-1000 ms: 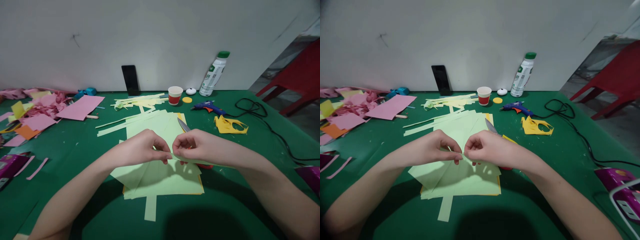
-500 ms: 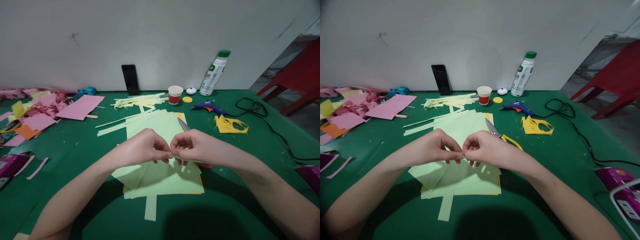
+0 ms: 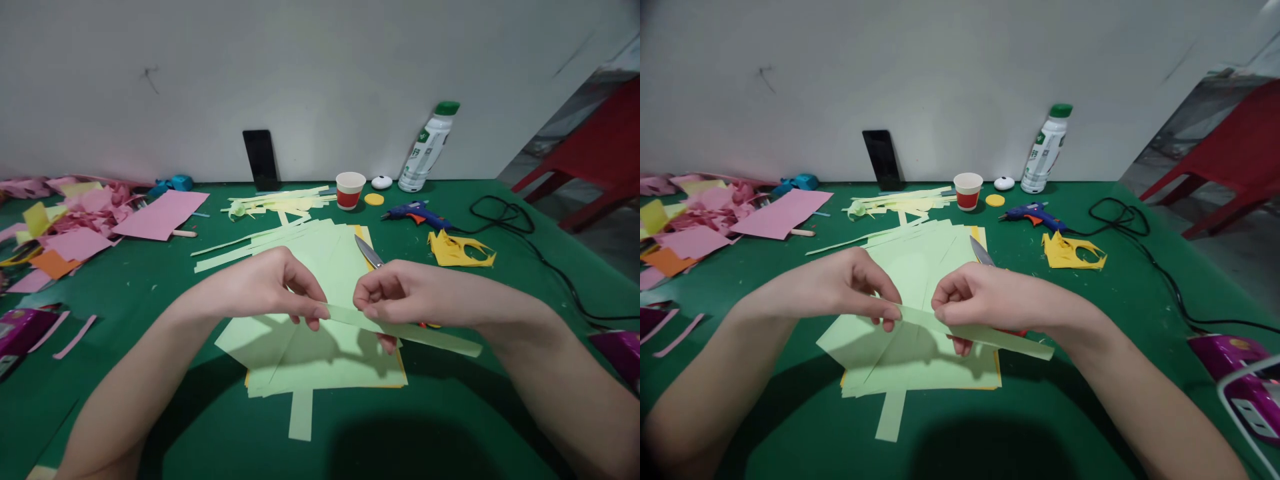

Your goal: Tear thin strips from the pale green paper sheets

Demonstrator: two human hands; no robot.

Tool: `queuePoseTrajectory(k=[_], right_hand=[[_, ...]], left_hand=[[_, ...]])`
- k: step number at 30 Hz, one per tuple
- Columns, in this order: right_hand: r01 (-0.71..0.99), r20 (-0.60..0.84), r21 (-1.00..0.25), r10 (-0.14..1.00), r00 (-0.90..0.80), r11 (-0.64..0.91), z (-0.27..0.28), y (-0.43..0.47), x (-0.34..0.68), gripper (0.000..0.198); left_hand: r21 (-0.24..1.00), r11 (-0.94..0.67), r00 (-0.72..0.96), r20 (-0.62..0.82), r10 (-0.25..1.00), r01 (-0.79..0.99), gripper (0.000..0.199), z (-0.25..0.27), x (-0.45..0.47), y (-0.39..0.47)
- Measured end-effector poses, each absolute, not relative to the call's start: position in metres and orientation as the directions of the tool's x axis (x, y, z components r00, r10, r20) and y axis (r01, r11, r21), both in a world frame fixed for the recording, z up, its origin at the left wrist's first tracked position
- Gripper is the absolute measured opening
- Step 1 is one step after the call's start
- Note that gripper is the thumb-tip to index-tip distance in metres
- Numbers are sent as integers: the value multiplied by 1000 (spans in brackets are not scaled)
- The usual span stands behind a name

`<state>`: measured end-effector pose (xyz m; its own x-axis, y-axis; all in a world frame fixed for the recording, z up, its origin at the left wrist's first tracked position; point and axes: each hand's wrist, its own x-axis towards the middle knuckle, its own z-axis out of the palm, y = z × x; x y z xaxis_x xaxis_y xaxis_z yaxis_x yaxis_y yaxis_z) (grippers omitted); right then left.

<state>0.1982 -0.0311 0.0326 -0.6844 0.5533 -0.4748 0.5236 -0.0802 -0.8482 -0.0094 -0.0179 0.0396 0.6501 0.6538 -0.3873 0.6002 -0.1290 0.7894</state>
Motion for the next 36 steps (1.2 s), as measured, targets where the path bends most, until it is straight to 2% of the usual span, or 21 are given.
queuePoseTrajectory(k=[8, 13, 15, 18, 21, 25, 32, 36], right_hand=[[588, -499, -809, 550, -670, -18, 37, -26, 219, 12], [620, -466, -784, 621, -630, 41, 37, -27, 227, 10], [635, -420, -769, 694, -585, 70, 38, -28, 224, 11], [628, -275, -766, 812, -515, 138, 37, -33, 210, 21], [561, -143, -806, 859, -492, 187, 33, -41, 192, 15], [507, -94, -842, 874, -477, 186, 27, -46, 177, 13], [532, -56, -819, 892, -449, 216, 26, -50, 177, 9], [594, -79, -770, 889, -451, 234, 28, -50, 180, 9]], left_hand=[[806, -110, 640, -370, 673, 582, 9, 44, -26, -8], [792, -128, 651, -385, 654, 597, 12, 44, -28, -7], [773, -135, 638, -395, 661, 619, 14, 44, -25, -9], [740, -161, 615, -395, 683, 654, 19, 42, -18, -13], [736, -162, 605, -387, 695, 657, 22, 39, -10, -19], [742, -230, 618, -299, 727, 630, 26, 34, -3, -30], [653, -401, 589, -87, 803, 643, 27, 32, 7, -41], [682, -376, 591, -103, 801, 628, 24, 35, 6, -43]])
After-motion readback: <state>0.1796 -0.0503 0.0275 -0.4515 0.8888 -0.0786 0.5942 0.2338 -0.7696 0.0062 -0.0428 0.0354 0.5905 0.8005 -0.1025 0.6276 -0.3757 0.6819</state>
